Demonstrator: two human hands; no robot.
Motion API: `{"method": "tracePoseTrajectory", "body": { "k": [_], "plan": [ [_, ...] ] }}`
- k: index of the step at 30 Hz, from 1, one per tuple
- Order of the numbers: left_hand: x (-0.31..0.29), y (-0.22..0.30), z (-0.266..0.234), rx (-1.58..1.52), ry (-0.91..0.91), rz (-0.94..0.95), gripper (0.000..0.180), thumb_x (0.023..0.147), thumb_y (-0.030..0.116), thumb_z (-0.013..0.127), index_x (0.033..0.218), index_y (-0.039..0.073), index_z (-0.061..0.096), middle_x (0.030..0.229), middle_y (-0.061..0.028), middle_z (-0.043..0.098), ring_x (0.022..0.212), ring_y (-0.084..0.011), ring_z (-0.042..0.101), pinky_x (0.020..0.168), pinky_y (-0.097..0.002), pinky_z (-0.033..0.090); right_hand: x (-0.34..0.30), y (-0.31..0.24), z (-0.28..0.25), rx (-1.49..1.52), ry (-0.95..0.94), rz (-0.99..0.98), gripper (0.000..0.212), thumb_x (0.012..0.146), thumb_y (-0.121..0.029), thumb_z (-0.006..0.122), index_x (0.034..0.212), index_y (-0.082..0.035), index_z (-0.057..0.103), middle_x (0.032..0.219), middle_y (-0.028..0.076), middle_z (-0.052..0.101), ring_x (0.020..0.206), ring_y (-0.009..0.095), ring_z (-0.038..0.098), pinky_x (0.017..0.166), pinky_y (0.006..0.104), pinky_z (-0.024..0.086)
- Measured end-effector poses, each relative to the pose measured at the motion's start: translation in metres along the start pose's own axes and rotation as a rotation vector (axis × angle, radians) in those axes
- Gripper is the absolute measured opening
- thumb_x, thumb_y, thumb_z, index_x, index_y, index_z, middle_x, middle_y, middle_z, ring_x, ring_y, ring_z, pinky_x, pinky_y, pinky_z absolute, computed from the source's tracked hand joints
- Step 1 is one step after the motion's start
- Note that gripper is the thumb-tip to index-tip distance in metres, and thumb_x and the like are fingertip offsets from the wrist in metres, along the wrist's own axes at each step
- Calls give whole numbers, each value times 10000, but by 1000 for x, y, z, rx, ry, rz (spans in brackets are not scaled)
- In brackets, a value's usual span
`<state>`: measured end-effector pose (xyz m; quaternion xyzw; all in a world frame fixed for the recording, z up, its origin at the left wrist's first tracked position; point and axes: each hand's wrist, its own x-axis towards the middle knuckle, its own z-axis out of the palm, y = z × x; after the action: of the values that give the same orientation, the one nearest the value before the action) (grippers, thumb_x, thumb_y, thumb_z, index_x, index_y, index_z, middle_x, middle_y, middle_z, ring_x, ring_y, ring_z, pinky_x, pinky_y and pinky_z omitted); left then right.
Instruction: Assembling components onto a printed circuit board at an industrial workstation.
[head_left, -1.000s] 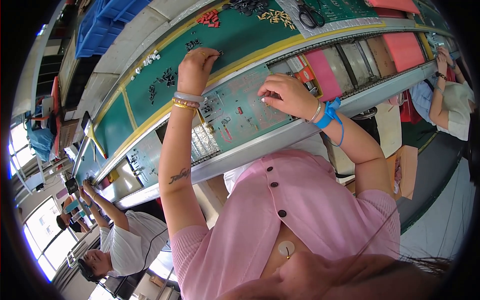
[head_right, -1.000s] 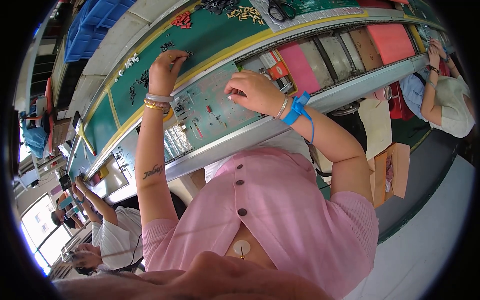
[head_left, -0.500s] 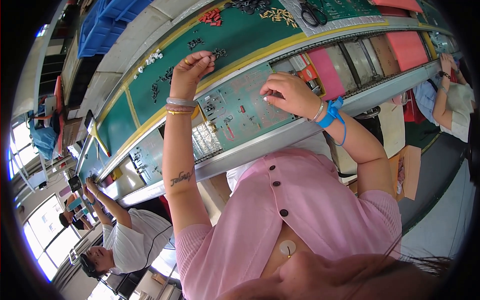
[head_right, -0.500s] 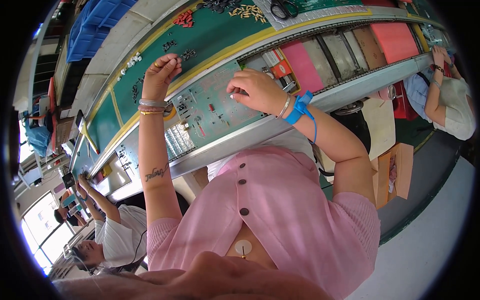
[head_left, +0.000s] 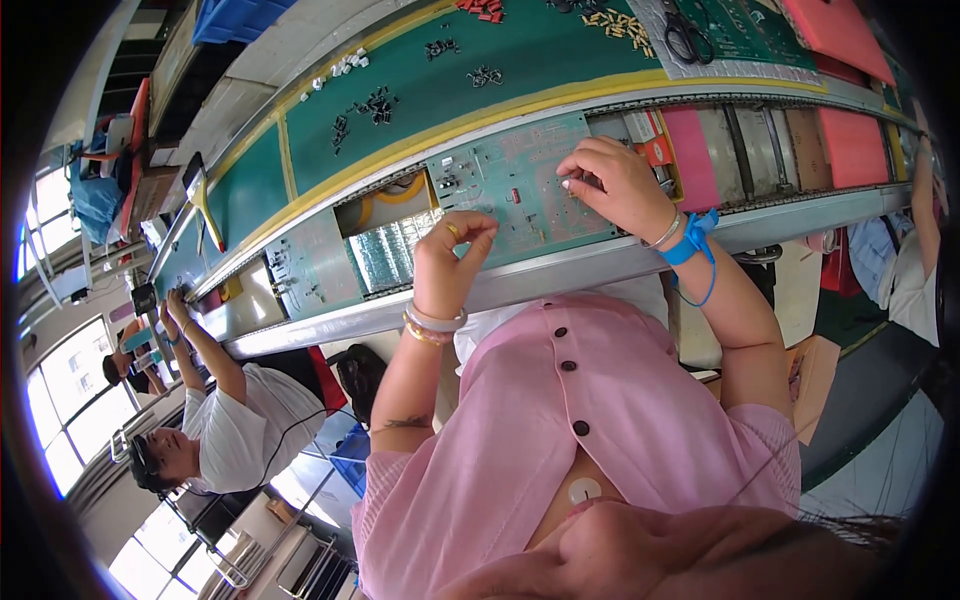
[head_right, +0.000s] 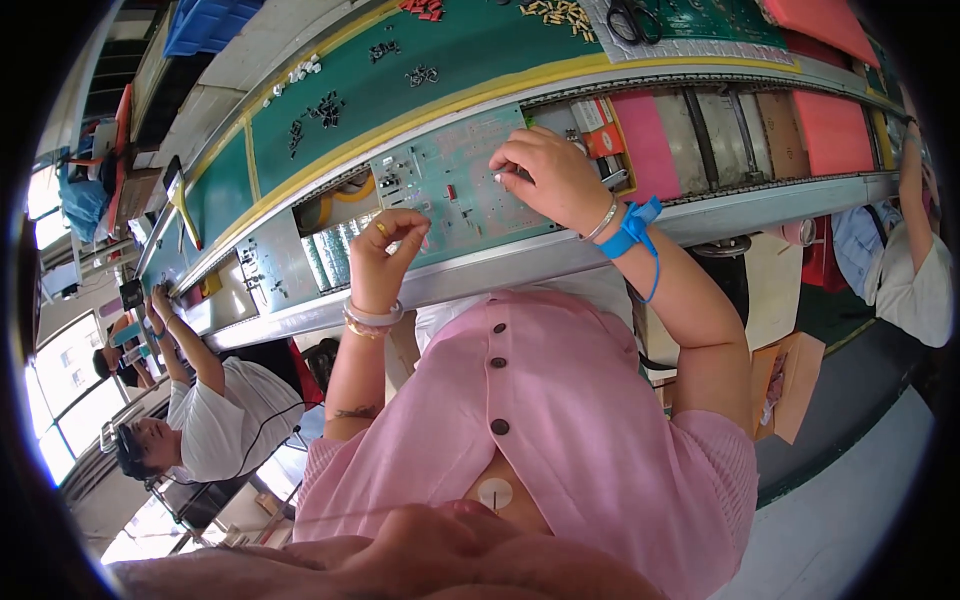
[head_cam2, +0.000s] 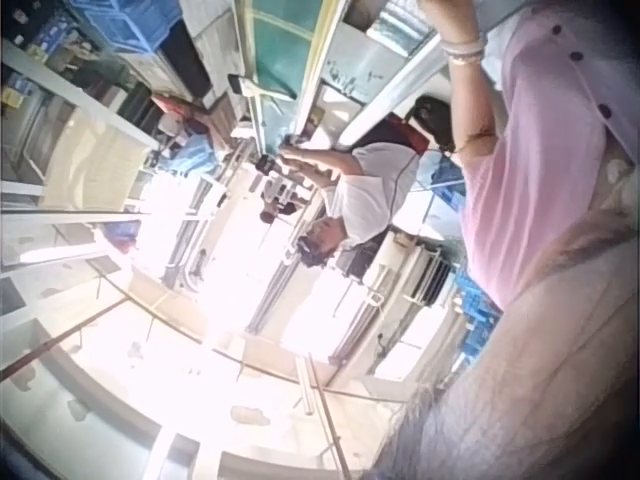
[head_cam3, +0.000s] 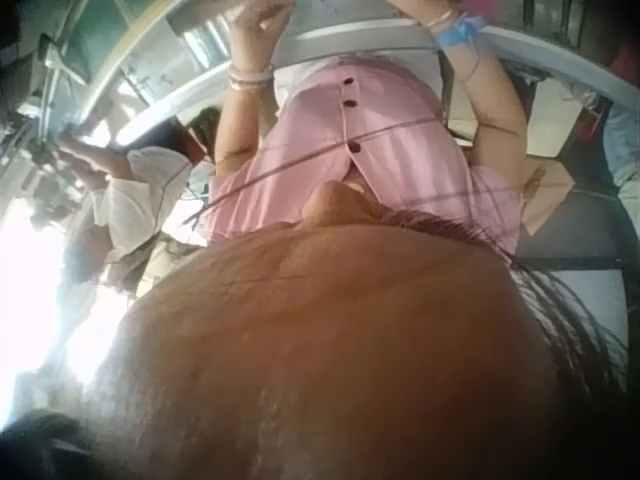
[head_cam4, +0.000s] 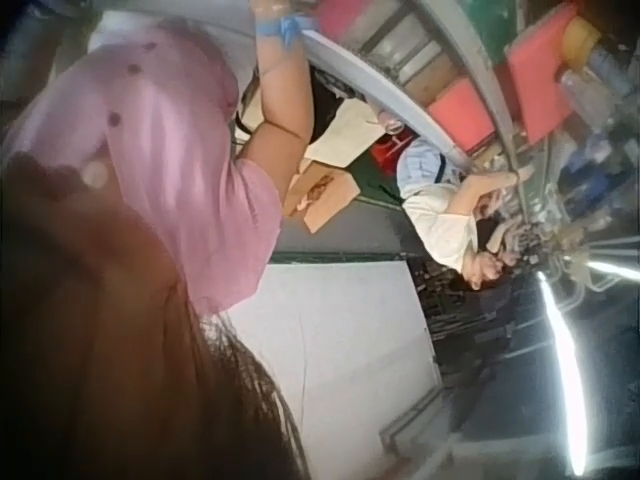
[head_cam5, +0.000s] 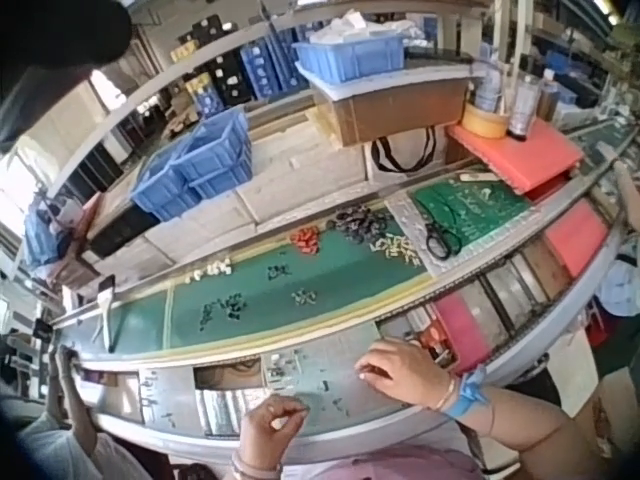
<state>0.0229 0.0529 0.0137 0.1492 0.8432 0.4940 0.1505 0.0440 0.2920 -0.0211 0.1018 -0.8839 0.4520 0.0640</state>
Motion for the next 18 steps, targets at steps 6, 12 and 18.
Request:
{"method": "tracePoseTrajectory", "body": {
  "k": [6,12,18],
  "plan": [
    [-19,-4,31,111,220,81,104,708,-30,645,804,11,640,818,-78,634,696,-180,622,649,-259,488,1,-1,3,-36,33,-61,134,702,-16,649,817,-49,588,747,48,555,712,206,552,638,318,447],
    [-23,1,47,248,278,69,93,702,0,659,785,37,640,806,-61,643,693,-189,625,635,-280,487,-1,1,6,-23,42,-58,141,698,-19,645,817,-62,582,750,46,557,735,220,548,646,333,444],
    [-23,2,57,340,314,69,95,689,14,670,765,59,636,760,-46,643,666,-187,612,623,-286,475,-4,2,7,-47,86,-76,128,706,-47,644,815,-75,583,772,38,561,771,232,544,650,346,451]
  ]
}}
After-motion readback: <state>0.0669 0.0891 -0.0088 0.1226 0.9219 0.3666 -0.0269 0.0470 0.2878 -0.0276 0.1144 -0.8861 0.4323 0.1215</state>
